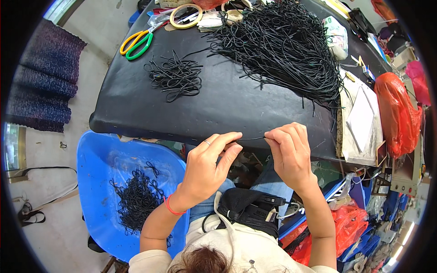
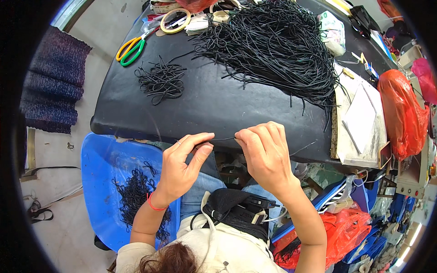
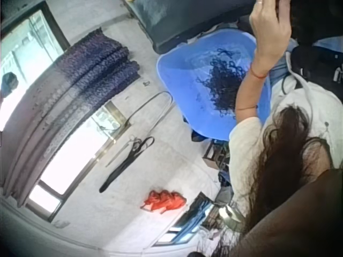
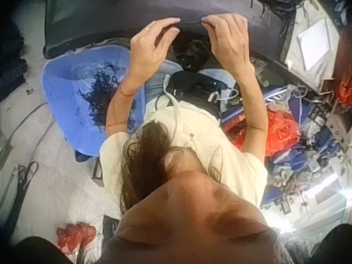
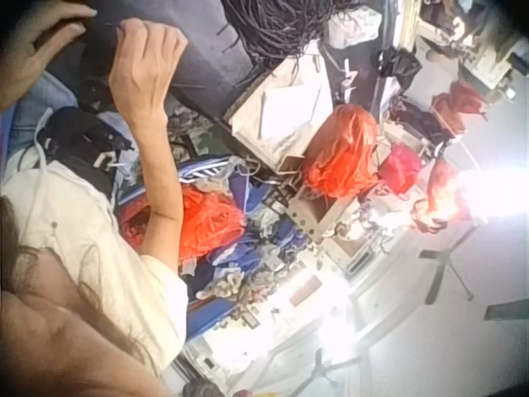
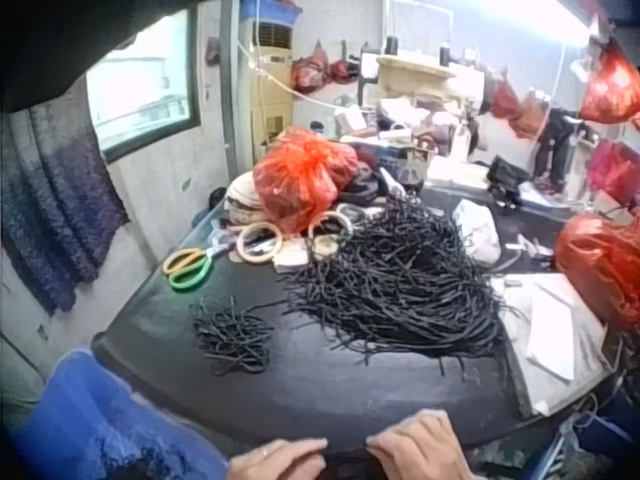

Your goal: The person repeatedly picks up black cords from a table, ties them into knots by hand, and places the finished knots into a blue bin. The process is continuous and repetitive throughout the clip.

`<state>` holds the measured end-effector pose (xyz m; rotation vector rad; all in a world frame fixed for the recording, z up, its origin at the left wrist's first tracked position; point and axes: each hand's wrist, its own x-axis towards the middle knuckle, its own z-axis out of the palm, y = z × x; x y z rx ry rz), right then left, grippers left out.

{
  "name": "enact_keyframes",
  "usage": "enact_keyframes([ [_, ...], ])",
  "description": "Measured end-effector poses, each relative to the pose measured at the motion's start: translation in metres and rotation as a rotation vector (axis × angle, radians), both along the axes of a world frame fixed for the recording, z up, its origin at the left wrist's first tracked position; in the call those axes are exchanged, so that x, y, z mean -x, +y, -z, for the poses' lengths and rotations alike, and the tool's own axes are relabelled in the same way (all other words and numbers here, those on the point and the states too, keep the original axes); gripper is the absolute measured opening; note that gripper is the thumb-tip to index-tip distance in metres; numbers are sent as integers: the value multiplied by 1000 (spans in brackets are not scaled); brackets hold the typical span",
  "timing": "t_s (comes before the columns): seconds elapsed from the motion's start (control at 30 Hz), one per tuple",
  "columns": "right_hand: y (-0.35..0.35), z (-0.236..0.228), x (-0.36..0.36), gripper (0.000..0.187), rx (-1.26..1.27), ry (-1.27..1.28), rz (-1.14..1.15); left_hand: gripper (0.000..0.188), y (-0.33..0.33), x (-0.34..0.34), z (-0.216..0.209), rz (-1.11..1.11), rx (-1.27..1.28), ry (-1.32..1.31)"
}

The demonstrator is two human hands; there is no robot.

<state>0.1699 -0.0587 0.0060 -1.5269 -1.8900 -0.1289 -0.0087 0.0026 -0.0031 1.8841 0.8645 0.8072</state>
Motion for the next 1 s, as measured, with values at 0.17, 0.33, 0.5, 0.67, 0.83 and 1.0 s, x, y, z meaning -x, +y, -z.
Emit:
enact_keyframes([
  [0.17, 0, -6, -1, 19, -25, 47, 27, 17, 0, 9, 5, 96, 32, 54],
  [0.33, 3, -2, 7, 15, 30, 422, 305, 20, -8, 0, 9, 93, 942, -390],
  [0.5, 7, -1, 41, 9, 201, 679, 128, 22, -10, -16, 24, -15, 1109, -719],
  [0.67, 3, 7, 38, 15, 248, 652, 66, 17, -11, -17, 25, -44, 1028, -686],
  [0.83, 1, 8, 32, 21, 144, 425, 69, 14, -5, -19, 20, -92, 1084, -935],
  [1.0, -6, 6, 19, 23, 72, 194, 107, 12, 5, -5, 22, 21, 1229, -676],
])
